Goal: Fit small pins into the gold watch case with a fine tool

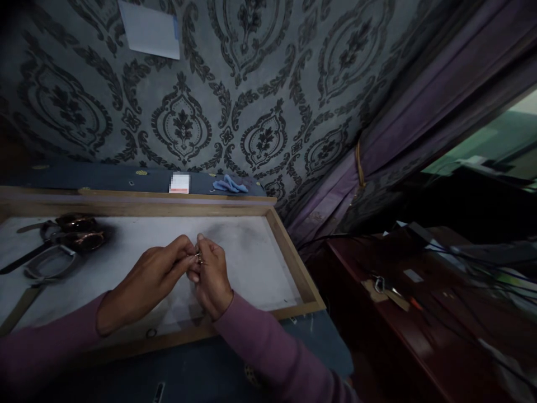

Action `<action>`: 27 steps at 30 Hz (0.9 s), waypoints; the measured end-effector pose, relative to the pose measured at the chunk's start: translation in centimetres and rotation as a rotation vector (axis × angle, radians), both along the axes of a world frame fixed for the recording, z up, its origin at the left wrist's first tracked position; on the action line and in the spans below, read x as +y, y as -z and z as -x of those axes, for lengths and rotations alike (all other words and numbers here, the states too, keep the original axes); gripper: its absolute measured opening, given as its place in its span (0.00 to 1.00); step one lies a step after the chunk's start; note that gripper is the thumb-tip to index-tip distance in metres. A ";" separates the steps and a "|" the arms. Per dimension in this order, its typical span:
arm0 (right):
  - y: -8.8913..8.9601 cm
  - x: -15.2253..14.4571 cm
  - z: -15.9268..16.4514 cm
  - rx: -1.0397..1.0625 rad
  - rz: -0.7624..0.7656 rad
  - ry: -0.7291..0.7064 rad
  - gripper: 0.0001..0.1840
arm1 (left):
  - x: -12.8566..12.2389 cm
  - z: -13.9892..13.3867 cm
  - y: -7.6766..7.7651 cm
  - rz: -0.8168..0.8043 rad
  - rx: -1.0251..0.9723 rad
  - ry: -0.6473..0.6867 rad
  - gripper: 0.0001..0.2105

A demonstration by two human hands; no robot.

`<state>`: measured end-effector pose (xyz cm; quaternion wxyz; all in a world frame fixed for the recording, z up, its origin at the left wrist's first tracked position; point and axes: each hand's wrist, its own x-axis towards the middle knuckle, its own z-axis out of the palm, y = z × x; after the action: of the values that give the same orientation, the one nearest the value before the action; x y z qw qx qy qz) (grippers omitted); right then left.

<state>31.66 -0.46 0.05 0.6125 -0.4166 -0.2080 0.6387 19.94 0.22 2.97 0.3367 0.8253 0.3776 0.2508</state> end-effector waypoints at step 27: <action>0.5 0.2 0.0 -0.010 -0.010 0.007 0.26 | 0.0 -0.1 0.6 -0.036 -0.051 -0.003 0.06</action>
<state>31.63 -0.24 -0.40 0.6160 -0.4174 -0.2126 0.6334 20.00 0.18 2.32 0.3308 0.8241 0.3656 0.2789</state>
